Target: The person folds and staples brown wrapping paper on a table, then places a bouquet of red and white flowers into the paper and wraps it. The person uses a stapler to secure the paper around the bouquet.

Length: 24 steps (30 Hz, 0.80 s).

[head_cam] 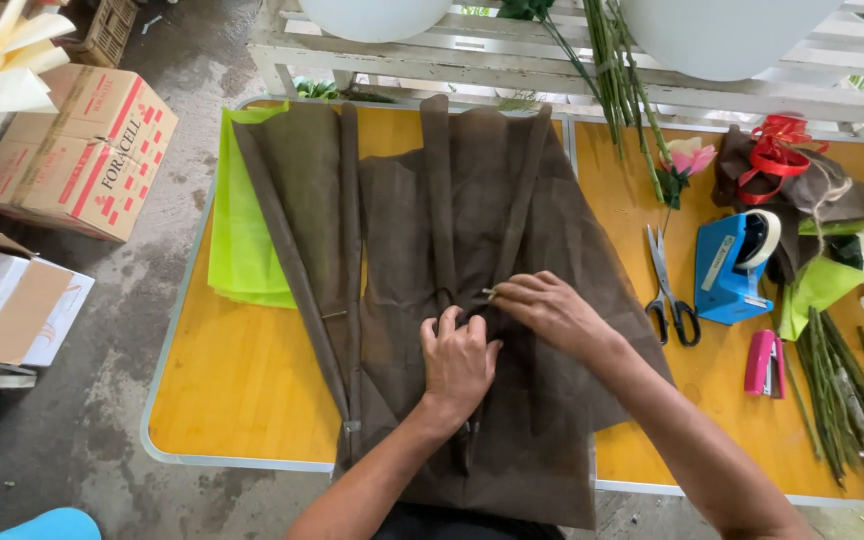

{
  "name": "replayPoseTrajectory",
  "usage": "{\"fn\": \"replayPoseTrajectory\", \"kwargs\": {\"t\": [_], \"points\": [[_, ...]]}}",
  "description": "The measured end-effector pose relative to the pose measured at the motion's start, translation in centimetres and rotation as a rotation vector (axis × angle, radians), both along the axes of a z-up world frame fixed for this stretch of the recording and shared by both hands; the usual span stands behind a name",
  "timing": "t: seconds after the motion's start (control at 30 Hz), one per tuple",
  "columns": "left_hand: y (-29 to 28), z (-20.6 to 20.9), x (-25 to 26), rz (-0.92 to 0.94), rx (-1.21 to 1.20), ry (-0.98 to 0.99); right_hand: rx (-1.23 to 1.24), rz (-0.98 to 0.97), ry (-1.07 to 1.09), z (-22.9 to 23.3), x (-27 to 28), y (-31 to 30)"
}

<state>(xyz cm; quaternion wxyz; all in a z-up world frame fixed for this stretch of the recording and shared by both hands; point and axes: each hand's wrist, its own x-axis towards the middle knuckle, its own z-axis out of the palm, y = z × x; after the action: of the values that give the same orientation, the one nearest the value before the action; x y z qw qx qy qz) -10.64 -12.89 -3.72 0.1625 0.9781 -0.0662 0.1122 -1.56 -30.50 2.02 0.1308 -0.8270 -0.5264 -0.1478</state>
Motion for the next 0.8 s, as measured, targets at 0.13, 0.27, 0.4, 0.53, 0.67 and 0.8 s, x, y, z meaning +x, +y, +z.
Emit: {"fn": "replayPoseTrajectory", "kwargs": {"t": [0.13, 0.27, 0.4, 0.53, 0.67, 0.8], "points": [[1.1, -0.2, -0.3, -0.023, -0.041, -0.087, -0.055, 0.118, -0.092, 0.4, 0.6, 1.0], [4.2, -0.7, 0.2, -0.221, -0.094, -0.190, -0.081, 0.233, -0.150, -1.5, 2.4, 1.5], [8.4, 0.1, 1.0, -0.535, 0.044, -0.351, -0.139, 0.300, -0.123, -2.8, 3.7, 1.6], [10.7, 0.5, 1.9, -0.713, 0.077, -0.335, -0.167, 0.294, -0.128, -4.6, 4.4, 1.4], [11.4, -1.6, 3.1, -0.847, 0.046, -0.331, -0.220, 0.282, -0.072, -4.8, 4.4, 1.3], [11.6, -1.6, 3.9, -0.914, 0.028, -0.325, -0.247, 0.272, -0.034, -4.1, 4.2, 1.1]]}}
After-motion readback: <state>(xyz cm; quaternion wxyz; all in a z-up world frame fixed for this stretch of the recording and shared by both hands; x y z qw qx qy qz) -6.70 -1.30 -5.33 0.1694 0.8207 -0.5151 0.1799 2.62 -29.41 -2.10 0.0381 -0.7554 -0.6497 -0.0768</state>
